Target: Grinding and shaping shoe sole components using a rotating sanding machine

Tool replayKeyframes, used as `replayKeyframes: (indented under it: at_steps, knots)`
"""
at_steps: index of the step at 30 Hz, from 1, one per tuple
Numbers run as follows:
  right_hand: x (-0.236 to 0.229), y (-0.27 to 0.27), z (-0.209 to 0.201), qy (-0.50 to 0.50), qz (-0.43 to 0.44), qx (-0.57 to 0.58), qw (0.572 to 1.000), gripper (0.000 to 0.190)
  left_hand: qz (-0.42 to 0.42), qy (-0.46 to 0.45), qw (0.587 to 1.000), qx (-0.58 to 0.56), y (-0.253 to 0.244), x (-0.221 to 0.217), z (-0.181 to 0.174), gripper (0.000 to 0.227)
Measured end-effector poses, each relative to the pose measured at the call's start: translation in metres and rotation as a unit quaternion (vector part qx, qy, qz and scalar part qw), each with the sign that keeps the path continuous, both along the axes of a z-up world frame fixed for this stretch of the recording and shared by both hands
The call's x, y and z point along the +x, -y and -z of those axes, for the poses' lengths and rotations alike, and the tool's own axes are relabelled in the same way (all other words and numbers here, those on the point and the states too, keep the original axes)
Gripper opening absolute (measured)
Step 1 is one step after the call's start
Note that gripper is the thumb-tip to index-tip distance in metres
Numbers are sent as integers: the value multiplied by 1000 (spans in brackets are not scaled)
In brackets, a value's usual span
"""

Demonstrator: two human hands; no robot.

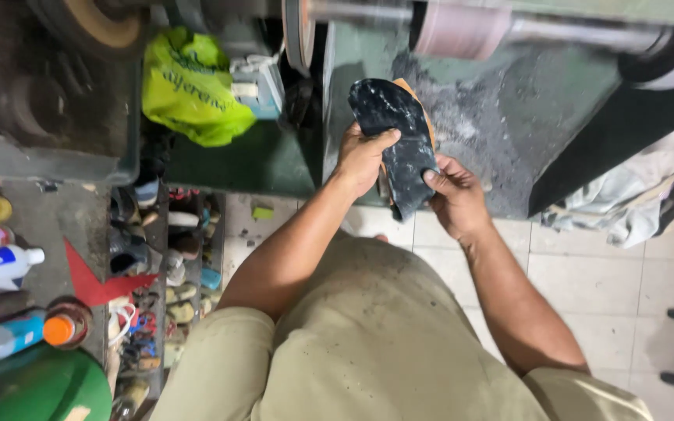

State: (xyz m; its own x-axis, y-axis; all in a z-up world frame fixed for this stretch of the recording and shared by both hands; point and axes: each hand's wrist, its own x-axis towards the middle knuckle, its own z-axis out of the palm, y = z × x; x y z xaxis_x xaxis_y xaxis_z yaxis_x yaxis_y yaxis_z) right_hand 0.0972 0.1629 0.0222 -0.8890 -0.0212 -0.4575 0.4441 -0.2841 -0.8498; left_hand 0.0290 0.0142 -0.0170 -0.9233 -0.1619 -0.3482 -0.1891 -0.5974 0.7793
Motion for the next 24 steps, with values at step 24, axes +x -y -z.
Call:
replayKeyframes:
  at_steps: [24]
  knots:
    - [-112,33,-16,-153,134,-5,979,22,101,-87,949,285,2,-73,-17,40]
